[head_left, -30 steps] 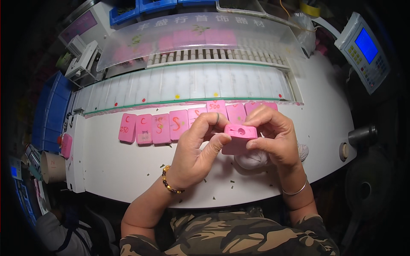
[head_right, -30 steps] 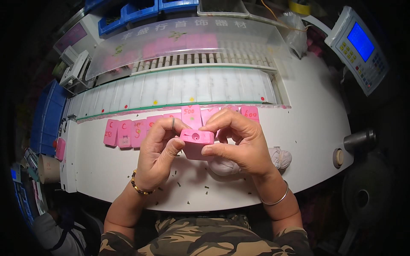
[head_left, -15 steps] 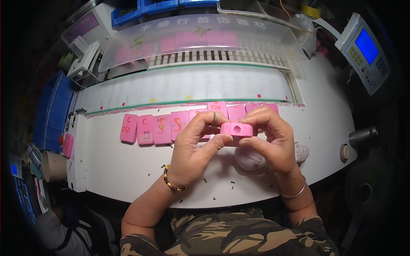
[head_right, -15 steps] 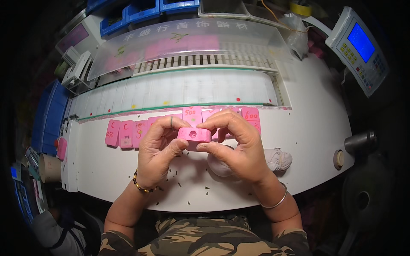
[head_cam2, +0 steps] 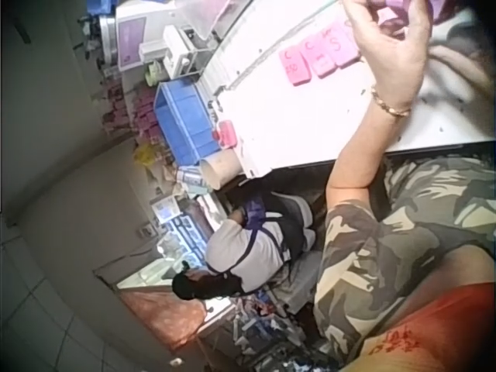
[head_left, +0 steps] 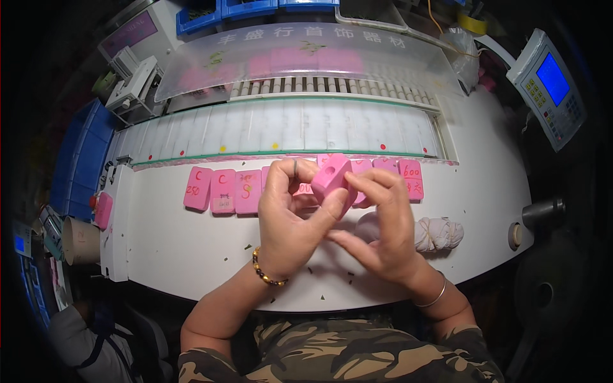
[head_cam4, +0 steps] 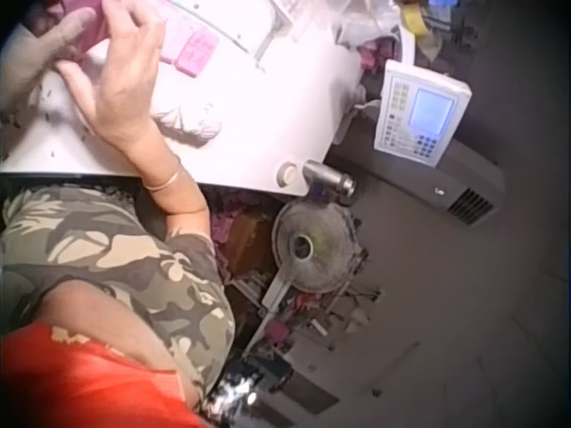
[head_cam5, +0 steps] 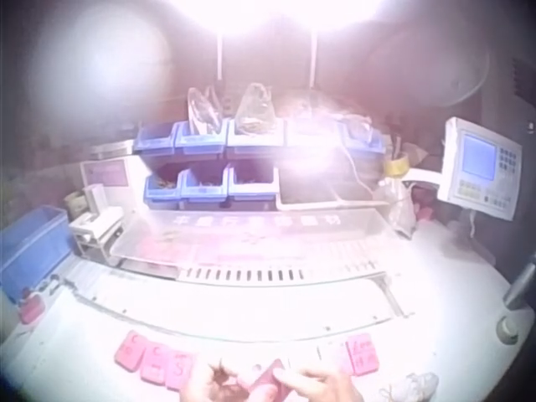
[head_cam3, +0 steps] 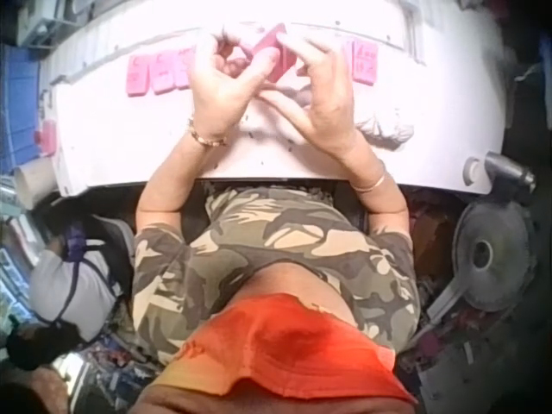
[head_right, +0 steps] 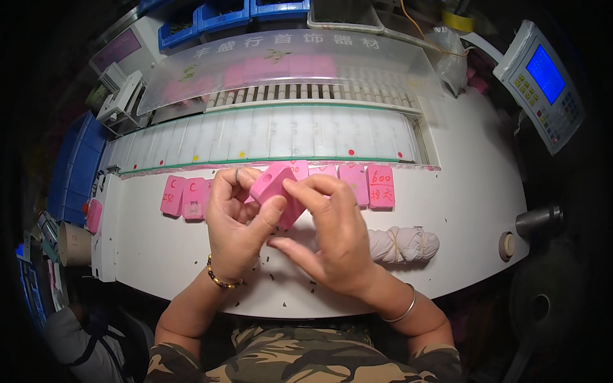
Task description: The person is assembling and preparing small jewelry components within rubber or silicone molds at a jewelry workshop station.
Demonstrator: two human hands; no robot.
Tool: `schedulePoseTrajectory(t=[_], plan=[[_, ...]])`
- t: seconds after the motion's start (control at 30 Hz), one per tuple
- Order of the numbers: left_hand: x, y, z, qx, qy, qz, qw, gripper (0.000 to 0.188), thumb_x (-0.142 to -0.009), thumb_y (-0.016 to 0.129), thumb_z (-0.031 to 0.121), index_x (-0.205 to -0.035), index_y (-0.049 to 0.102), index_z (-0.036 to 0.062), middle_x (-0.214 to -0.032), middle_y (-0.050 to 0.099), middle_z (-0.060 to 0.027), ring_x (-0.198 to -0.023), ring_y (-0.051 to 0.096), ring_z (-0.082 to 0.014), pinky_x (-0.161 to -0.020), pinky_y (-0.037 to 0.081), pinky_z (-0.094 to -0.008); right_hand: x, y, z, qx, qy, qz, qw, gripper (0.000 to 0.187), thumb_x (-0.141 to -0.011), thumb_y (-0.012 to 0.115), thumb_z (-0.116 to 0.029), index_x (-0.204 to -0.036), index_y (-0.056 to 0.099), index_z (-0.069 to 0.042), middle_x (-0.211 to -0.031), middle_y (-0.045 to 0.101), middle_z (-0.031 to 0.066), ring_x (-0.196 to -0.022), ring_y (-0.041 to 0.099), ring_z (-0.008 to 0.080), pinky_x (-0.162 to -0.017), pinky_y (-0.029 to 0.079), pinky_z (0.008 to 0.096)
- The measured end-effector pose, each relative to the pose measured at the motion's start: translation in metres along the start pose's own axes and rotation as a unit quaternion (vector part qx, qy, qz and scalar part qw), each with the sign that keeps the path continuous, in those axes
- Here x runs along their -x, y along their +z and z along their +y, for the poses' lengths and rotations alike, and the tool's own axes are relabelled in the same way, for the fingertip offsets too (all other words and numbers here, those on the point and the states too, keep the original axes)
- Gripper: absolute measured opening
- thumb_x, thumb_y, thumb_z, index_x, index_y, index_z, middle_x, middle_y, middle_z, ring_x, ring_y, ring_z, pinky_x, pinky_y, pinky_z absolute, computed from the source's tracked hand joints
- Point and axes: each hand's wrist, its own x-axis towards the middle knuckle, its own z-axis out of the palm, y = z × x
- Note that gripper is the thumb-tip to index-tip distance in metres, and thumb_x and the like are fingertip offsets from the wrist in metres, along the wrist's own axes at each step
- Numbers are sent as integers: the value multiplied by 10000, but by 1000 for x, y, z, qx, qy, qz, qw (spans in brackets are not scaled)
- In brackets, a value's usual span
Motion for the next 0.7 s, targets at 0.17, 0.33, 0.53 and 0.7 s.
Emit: schedulePoseTrajectory(t=[0.17,0.33,0.53,0.7], plan=[[6,6,-2,-141,105,-56,983,408,-750,785,68,-980,449,41,-999,498,-76,-923,549,-109,-670,568,-260,7,7,7,21,-17,38,999,606,-684,772,-35,-1204,462,-3,-1113,516,193,-978,547,344,-808,481,407],[6,5,3,-220,221,-148,939,289,-862,675,84,-1090,529,-19,-1052,535,-137,-898,573,-170,-724,569,-281,10,4,19,-36,44,54,997,458,-781,708,-15,-1166,459,2,-1066,551,180,-936,597,289,-797,503,347],[1,-3,12,-80,97,-67,990,282,-952,375,-65,-1184,532,-30,-1286,521,-210,-1025,647,-213,-695,576,-258,-2,-11,20,-356,247,38,900,276,-936,562,-15,-1202,495,2,-1099,570,53,-1028,562,121,-875,490,269],[-1,-2,17,-183,77,-110,974,354,-843,630,-15,-1191,576,16,-1222,603,-136,-1031,649,-210,-746,560,-283,-4,-14,26,-110,88,27,990,268,-835,649,-21,-1101,620,-28,-1040,636,86,-956,591,186,-867,463,313]])
